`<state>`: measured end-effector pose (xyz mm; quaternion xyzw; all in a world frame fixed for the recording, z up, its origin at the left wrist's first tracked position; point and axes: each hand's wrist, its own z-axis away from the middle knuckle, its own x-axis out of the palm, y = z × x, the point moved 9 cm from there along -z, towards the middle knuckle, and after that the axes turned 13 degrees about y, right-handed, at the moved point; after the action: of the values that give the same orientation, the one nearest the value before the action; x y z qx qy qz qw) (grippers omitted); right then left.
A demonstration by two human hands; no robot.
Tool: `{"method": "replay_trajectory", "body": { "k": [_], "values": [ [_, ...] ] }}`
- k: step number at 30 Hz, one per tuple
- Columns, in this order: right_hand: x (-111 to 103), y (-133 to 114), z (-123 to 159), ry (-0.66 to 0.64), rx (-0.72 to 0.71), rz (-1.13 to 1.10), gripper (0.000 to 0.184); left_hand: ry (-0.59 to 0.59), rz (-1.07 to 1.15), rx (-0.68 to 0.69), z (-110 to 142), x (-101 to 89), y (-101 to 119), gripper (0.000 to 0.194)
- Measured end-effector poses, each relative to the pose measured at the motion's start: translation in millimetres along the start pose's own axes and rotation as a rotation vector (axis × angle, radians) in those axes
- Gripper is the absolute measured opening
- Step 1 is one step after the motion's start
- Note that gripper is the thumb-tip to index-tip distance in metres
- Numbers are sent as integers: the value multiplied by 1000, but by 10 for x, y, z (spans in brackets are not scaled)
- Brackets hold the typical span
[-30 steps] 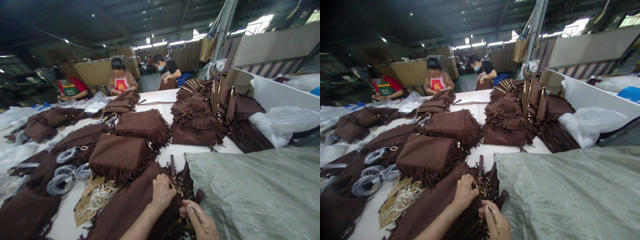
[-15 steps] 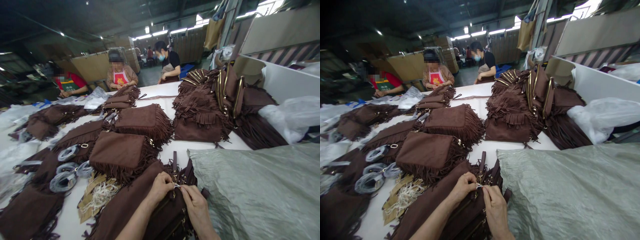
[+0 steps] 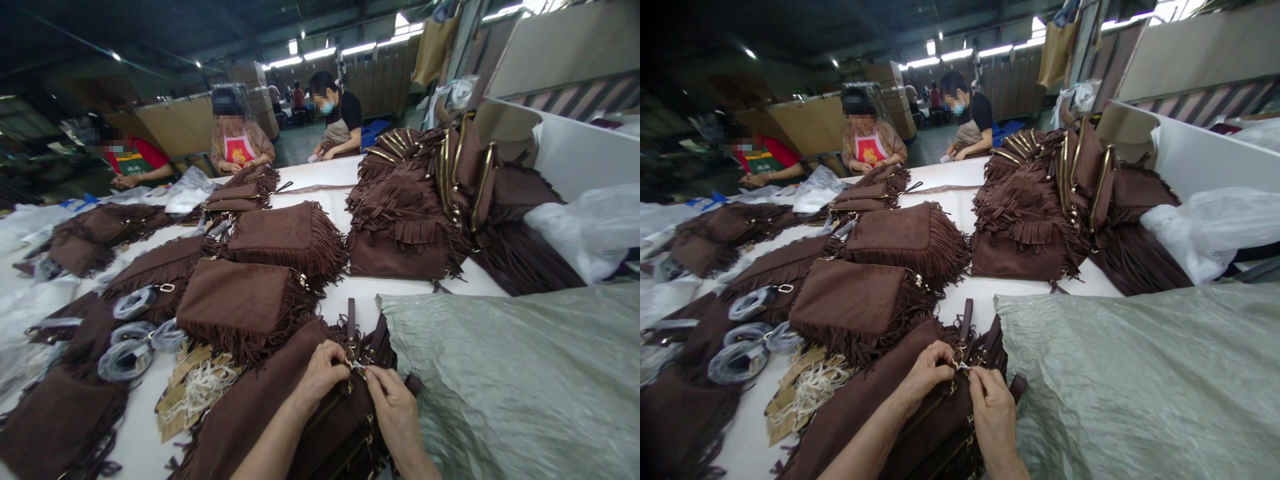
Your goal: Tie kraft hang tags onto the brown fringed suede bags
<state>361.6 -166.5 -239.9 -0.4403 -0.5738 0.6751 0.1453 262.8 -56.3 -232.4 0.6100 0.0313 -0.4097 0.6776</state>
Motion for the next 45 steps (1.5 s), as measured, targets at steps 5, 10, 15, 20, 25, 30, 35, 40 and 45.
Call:
{"method": "replay_trajectory", "body": {
  "k": [5,10,15,20,25,30,35,40,45],
  "values": [
    [15,54,-9,13,81,-56,31,0,28,2,-2,-8,-31,12],
    [70,47,-2,-37,81,-63,30,8,80,-22,-3,-14,-62,13],
    [102,-7,-8,-100,10,-63,29,16,131,-22,-1,-23,-60,12],
    [111,-92,-38,-170,-82,12,27,25,161,-41,-9,-21,-103,11],
    [124,-187,-46,-224,-177,107,25,23,183,-36,-12,-17,-112,12],
    [130,-209,-46,-247,-241,212,25,30,194,-16,-7,-24,-104,12],
    [143,-255,-53,-238,-309,376,25,32,148,-14,1,-22,-98,12],
    [126,-314,-78,-178,-319,392,28,34,169,9,8,-20,-73,10],
    [109,-179,-115,-159,-145,210,29,37,183,23,14,-18,-78,9]
  ]
}}
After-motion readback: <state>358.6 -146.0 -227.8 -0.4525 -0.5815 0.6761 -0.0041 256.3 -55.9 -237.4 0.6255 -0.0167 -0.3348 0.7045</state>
